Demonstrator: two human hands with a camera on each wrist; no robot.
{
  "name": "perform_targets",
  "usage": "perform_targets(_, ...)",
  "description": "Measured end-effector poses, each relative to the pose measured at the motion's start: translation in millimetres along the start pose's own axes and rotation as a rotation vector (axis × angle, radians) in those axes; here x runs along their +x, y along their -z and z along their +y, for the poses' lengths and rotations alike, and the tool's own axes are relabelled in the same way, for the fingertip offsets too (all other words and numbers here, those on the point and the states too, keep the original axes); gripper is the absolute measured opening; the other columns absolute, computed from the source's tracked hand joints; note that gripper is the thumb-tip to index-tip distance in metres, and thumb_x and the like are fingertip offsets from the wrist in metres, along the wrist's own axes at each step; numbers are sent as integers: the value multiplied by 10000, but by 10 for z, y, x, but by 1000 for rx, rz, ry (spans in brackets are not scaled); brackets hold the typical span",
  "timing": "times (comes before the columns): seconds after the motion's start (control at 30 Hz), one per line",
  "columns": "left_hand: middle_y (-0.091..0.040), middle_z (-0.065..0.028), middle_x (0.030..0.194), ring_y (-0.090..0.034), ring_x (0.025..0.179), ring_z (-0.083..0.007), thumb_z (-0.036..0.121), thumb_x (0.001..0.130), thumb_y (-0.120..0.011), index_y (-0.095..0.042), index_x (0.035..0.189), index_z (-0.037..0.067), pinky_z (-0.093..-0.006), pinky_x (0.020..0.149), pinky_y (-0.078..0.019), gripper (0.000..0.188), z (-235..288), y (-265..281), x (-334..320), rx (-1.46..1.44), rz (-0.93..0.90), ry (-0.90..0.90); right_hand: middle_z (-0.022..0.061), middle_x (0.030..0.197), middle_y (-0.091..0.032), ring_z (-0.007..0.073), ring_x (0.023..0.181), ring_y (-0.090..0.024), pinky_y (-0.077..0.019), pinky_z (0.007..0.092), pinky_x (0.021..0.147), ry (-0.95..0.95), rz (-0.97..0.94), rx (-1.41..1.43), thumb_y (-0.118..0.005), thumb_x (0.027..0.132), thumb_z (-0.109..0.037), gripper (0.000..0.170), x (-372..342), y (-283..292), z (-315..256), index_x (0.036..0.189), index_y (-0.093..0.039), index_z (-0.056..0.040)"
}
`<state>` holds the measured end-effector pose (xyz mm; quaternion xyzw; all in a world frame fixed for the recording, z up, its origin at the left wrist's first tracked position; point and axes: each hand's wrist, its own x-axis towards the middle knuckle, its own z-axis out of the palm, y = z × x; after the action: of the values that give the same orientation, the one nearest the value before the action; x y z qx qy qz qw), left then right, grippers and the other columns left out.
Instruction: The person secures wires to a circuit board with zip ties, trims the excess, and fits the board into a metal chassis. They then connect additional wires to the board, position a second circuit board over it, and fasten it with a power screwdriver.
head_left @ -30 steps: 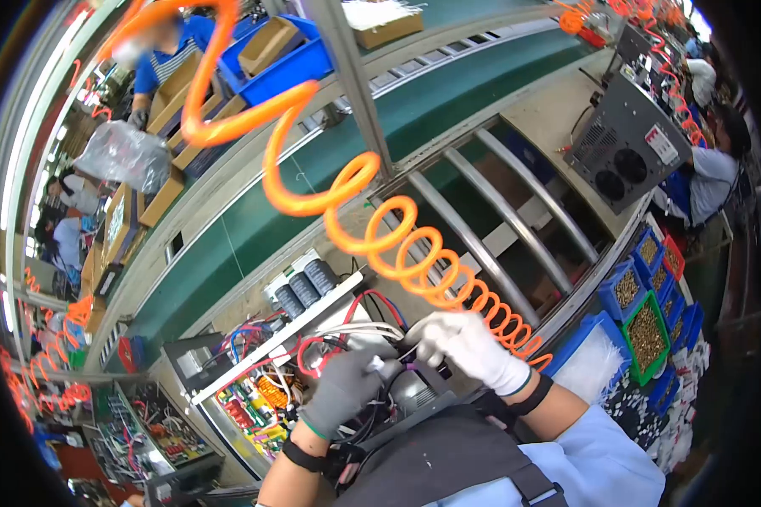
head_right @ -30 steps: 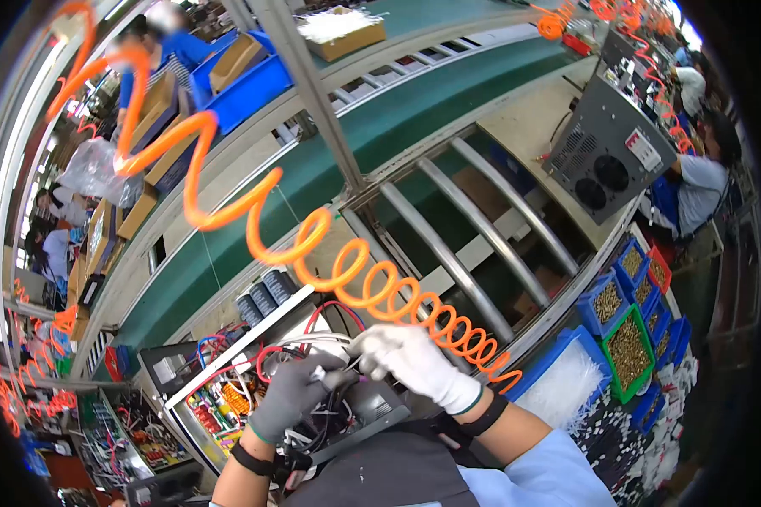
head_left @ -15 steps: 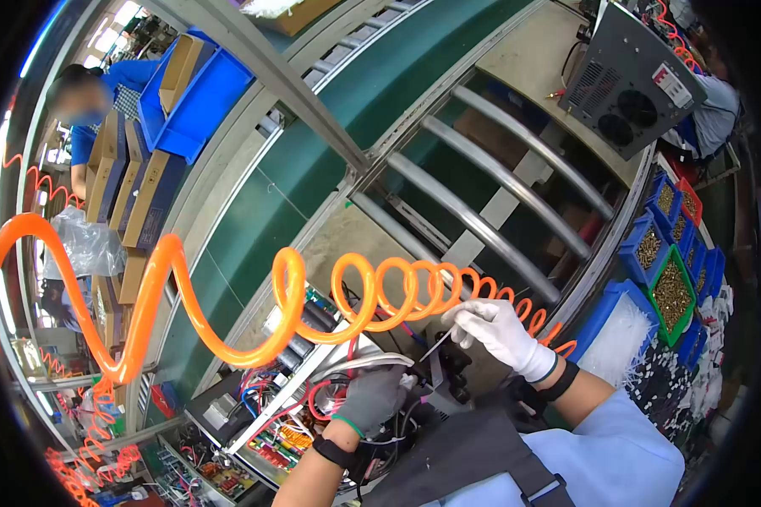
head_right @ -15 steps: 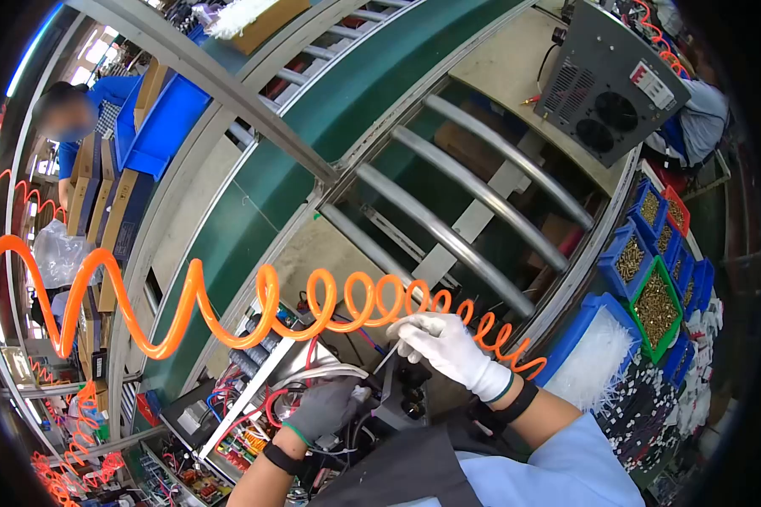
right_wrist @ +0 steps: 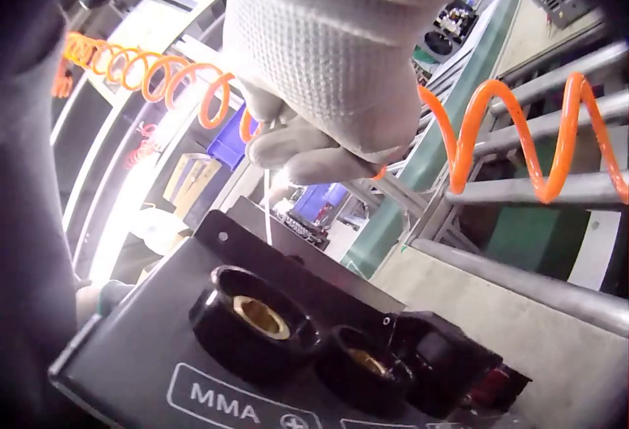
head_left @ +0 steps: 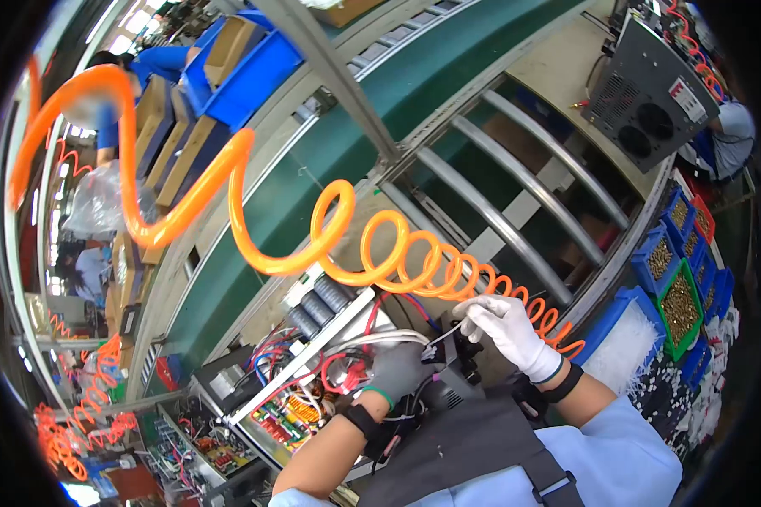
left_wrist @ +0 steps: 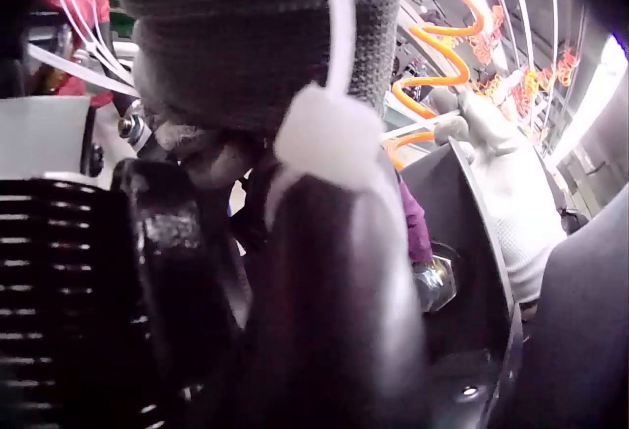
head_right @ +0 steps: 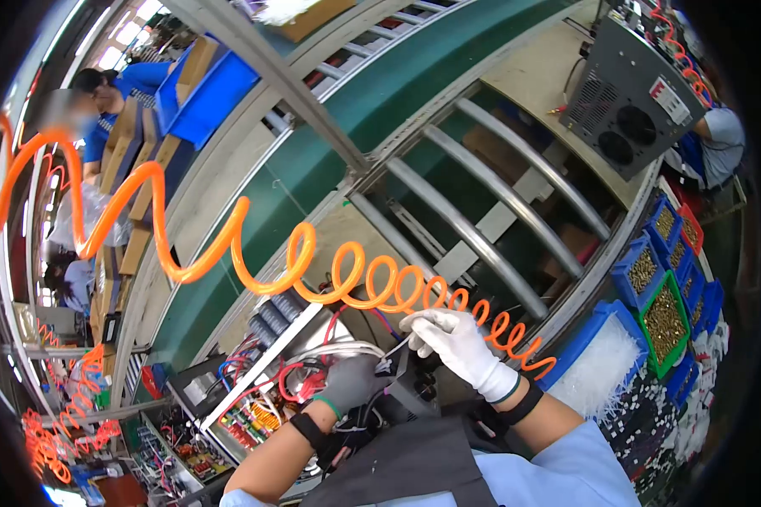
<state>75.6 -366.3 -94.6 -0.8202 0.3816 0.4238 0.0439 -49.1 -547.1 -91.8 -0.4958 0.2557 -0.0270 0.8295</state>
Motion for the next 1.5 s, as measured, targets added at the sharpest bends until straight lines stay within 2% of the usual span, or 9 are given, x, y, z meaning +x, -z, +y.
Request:
perform_targets(0.27, -701, -154, 999, -674, 924, -327, 569, 784, -633, -699, 1046, 79, -439, 831, -504, 559, -9, 125, 49, -222, -161, -11, 35, 828, -651, 77, 739, -607, -505, 215, 678, 70, 51, 35, -526, 990, -178, 244, -218, 40, -23, 1076, -656, 10)
perform_targets(0.4, -701, -151, 1009, -673, 945, -322, 564, 771, -662, -702, 1015, 69, -473, 871, -480, 553, 65, -60, 83, 25, -21, 114, 30, 825, -651, 76, 738, -613, -512, 216, 667, 33, 79, -41, -521, 993, -188, 248, -207, 68, 11, 1083, -659, -2)
perform_targets(0.53, -696, -162, 887, -673, 839, -361, 506, 765, -646, -712, 919, 65, -453, 753, -520, 472, 39, -69, 24, 51, 111, 67, 49, 827, -654, 92, 740, -617, -513, 229, 691, 30, 60, -23, -494, 993, -192, 277, -147, -113, 3, 1088, -644, 20)
perform_targets(0.8, -672, -200, 980, -632, 961, -372, 455, 764, -708, -617, 1153, 69, -449, 808, -497, 556, -274, 106, -350, -323, 149, -135, 48, 836, -656, 88, 720, -615, -513, 220, 672, 7, 45, -104, -485, 1001, -174, 269, -183, -63, -37, 1071, -646, 30)
perform_targets(0.93, -667, -212, 993, -647, 935, -379, 441, 793, -720, -595, 1176, 82, -437, 795, -508, 540, -251, 60, -403, -486, 92, -69, 42, 833, -672, 74, 670, -608, -500, 208, 612, -80, 61, -211, -506, 995, -193, 260, -83, -159, 116, 1057, -655, 11)
perform_targets(1.27, -698, -129, 920, -702, 866, -222, 270, 840, -743, -556, 1157, 20, -328, 739, -523, 444, -294, -14, -378, -542, 234, -378, 34, 740, -674, 97, 594, -610, -486, 246, 548, -197, 171, -86, -519, 970, -234, 246, 48, -196, 433, 1085, -611, -37)
perform_targets(1.33, -694, -128, 903, -702, 847, -245, 289, 838, -742, -556, 1154, 22, -335, 723, -524, 454, -304, -47, -394, -584, 221, -304, 17, 833, -658, 119, 712, -624, -504, 307, 633, 236, 15, -885, -559, 969, -177, 160, 108, -137, 581, 1067, -634, -75)
perform_targets(1.37, -690, -133, 895, -699, 835, -259, 298, 836, -741, -556, 1151, 23, -341, 713, -523, 458, -305, -38, -395, -553, 196, -274, -4, 838, -645, 112, 800, -609, -495, 334, 727, 651, 65, -1418, -588, 940, -198, 180, 150, -109, 697, 1078, -649, -99)
perform_targets(1.5, -676, -147, 905, -685, 794, -274, 309, 835, -738, -559, 1173, 39, -347, 692, -519, 468, -315, 6, -420, -425, 299, -374, -8, 811, -627, 108, 757, -592, -481, 319, 682, 368, -140, -1152, -588, 934, -218, 203, 227, -128, 625, 1084, -646, -94)
